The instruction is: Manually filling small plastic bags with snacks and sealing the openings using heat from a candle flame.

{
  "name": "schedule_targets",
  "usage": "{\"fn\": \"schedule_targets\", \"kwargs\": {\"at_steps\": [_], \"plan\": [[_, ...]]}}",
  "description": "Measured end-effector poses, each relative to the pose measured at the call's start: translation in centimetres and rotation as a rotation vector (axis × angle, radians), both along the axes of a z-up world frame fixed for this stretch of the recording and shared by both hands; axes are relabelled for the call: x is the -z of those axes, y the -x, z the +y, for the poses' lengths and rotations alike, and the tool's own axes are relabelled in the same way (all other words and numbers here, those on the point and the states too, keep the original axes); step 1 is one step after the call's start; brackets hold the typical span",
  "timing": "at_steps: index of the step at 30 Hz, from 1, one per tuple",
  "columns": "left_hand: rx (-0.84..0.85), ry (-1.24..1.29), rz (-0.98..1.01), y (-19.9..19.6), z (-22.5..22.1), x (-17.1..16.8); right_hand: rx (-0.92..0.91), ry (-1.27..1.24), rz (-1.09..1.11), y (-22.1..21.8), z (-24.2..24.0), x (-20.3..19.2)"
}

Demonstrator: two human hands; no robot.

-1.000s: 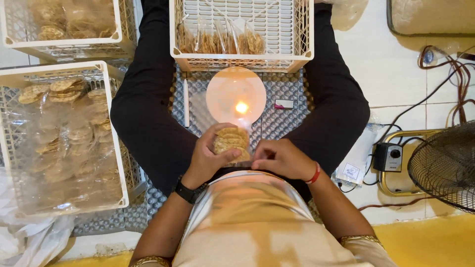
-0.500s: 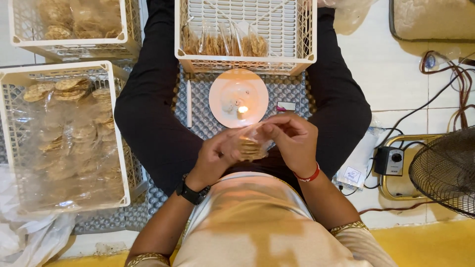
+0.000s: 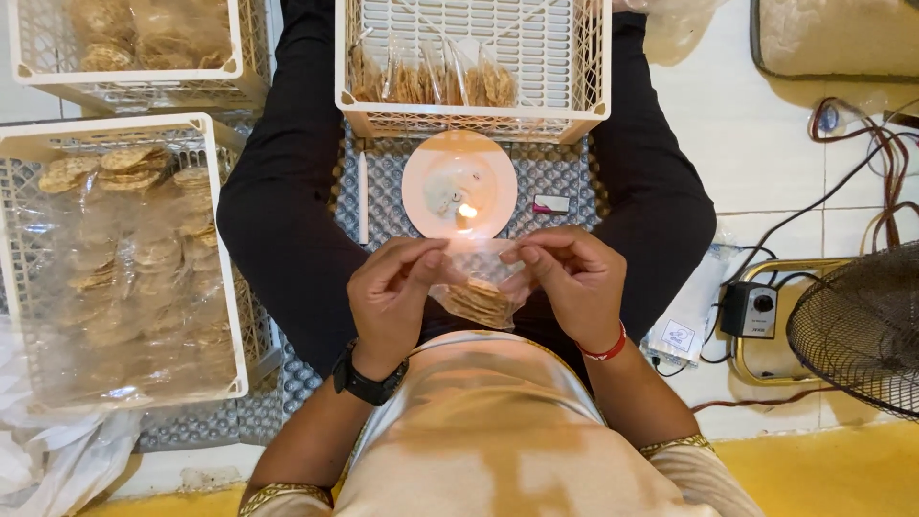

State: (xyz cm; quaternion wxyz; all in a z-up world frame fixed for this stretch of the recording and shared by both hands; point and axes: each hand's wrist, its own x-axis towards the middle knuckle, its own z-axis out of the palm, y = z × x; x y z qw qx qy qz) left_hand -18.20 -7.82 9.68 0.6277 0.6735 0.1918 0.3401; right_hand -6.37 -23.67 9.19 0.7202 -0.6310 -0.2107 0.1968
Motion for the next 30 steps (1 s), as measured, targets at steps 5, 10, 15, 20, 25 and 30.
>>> {"fn": "schedule_targets", "kwargs": {"at_steps": [5, 10, 15, 20, 25, 30], "plan": [[0.057, 0.243, -0.005, 0.0, 0.4, 1.3, 0.006, -0.014, 0.014, -0.5, 0.2, 1.2], [0.072, 0.291, 0.031, -0.5, 1.0, 1.2, -0.009, -0.005, 0.023, -1.2, 0.1, 2.0], [0.066, 0.292, 0.022, -0.9, 1.4, -0.2, -0.030, -0.045, 0.103, -1.6, 0.3, 2.2], [0.053, 0.338, -0.019, -0.3, 1.2, 1.4, -0.043, -0.085, 0.123, -1.3, 0.5, 2.1], [0.074, 0.207, -0.027, -0.4, 1.3, -0.1, -0.070, -0.167, 0.125, -1.6, 0.4, 2.6], [0.143, 0.071, -0.050, 0.2, 2.7, 2.1, -0.083, -0.179, 0.082, -1.6, 0.1, 2.7]]}}
